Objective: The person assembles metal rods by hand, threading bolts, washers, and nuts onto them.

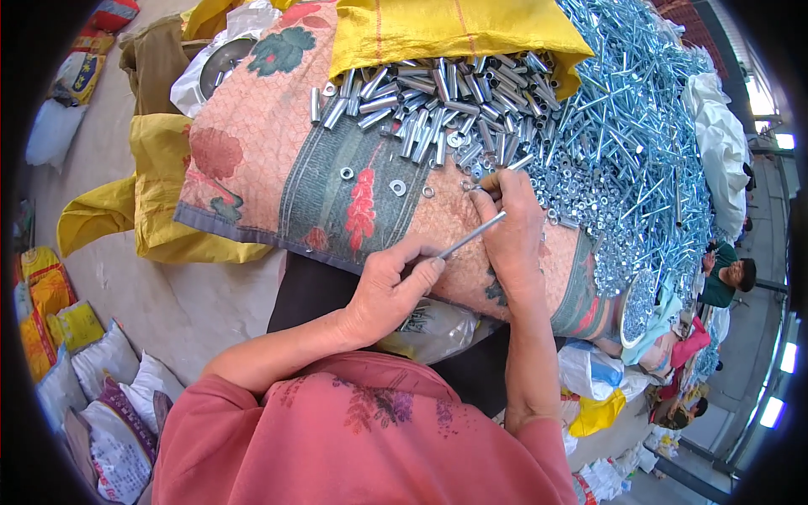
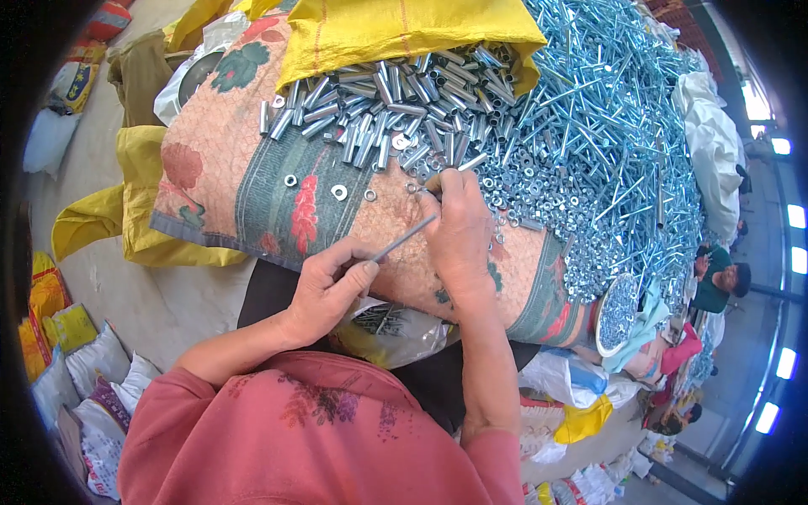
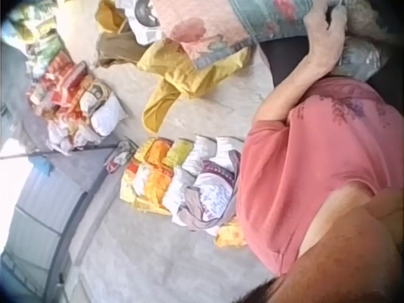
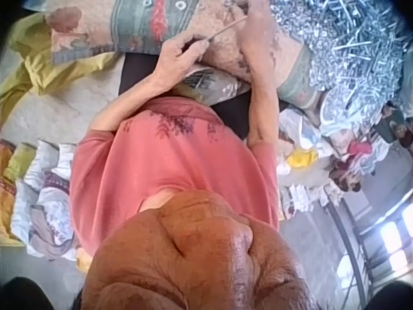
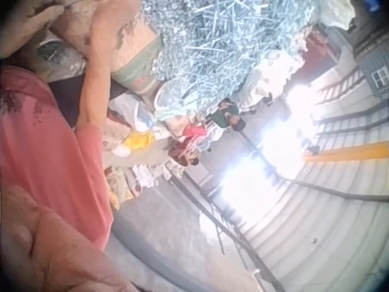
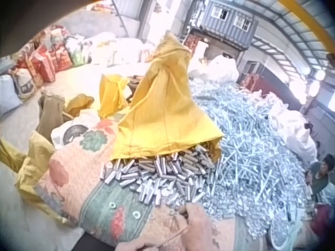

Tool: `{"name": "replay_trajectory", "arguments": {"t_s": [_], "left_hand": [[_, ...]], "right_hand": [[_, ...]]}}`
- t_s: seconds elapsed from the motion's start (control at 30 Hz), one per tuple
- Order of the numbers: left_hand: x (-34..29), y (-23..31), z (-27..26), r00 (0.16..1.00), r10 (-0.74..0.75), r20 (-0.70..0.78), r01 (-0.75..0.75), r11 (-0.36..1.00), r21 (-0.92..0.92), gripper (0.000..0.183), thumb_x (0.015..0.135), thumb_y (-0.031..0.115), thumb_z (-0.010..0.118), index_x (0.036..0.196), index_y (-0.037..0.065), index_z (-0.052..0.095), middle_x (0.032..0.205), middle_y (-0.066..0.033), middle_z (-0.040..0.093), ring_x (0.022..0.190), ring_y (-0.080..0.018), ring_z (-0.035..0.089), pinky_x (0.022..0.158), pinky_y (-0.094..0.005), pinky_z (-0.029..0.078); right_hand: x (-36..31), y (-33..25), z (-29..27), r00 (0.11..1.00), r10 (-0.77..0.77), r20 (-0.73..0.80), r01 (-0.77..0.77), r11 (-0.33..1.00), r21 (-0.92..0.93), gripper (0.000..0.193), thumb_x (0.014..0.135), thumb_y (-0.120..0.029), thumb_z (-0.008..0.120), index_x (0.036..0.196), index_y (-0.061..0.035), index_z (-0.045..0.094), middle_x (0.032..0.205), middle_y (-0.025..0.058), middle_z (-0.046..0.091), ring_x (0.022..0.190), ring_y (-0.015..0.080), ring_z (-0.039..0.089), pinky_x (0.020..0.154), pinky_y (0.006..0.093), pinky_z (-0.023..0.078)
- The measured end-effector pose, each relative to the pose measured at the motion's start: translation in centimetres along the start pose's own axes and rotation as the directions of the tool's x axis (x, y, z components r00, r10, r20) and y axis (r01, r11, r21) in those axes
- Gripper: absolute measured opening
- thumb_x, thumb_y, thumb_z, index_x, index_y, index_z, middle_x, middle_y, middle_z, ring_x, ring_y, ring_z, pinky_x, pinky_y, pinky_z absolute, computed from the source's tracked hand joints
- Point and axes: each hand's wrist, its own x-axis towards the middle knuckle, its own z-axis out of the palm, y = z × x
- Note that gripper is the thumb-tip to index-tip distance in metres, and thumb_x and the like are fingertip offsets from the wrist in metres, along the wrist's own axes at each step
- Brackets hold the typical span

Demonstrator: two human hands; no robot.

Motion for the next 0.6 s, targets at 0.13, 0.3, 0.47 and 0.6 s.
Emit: {"name": "replay_trajectory", "arguments": {"t_s": [0.13,0.3,0.47,0.6], "left_hand": [[0.0,-0.7,-0.1,1.000,0.003,-0.025,-0.003,1.000,-0.013,0.013,0.090,0.013,0.052,0.095,0.001,0.056,0.067,0.0023,0.050,0.059,-0.0034,0.045,0.052,-0.0196,0.038],[0.0,-0.6,-0.1,0.997,0.068,0.026,-0.072,0.987,0.147,0.010,0.088,0.010,0.054,0.090,0.000,0.056,0.065,-0.0009,0.050,0.058,-0.0063,0.046,0.052,-0.0232,0.038],[0.2,-0.5,0.0,0.984,0.151,0.094,-0.170,0.954,0.247,0.008,0.084,0.007,0.057,0.083,-0.001,0.056,0.064,-0.0066,0.050,0.057,-0.0104,0.048,0.052,-0.0268,0.039],[0.6,-0.5,-0.5,0.959,0.213,0.190,-0.260,0.924,0.279,0.008,0.083,0.008,0.058,0.082,0.000,0.056,0.062,-0.0093,0.052,0.054,-0.0164,0.051,0.051,-0.0295,0.040]], "right_hand": [[-0.6,-0.4,-2.2,0.994,0.081,0.070,-0.092,0.979,0.182,0.011,0.076,0.000,0.059,0.083,-0.0015,0.051,0.072,0.0107,0.054,0.057,0.0224,0.053,0.052,0.0314,0.043],[-4.0,-0.7,-4.6,0.919,0.327,0.221,-0.363,0.483,0.797,0.008,0.082,-0.003,0.059,0.088,0.0000,0.054,0.066,0.0011,0.051,0.051,0.0042,0.046,0.042,0.0178,0.035],[-5.6,-0.5,-4.4,0.900,0.335,0.280,-0.388,0.318,0.865,0.010,0.083,-0.004,0.060,0.091,0.0007,0.056,0.066,0.0031,0.053,0.051,0.0078,0.049,0.045,0.0202,0.043],[-6.6,-0.1,-4.2,0.880,0.370,0.298,-0.372,0.149,0.916,0.011,0.083,-0.004,0.061,0.091,0.0010,0.056,0.070,0.0049,0.055,0.054,0.0108,0.053,0.048,0.0237,0.049]]}}
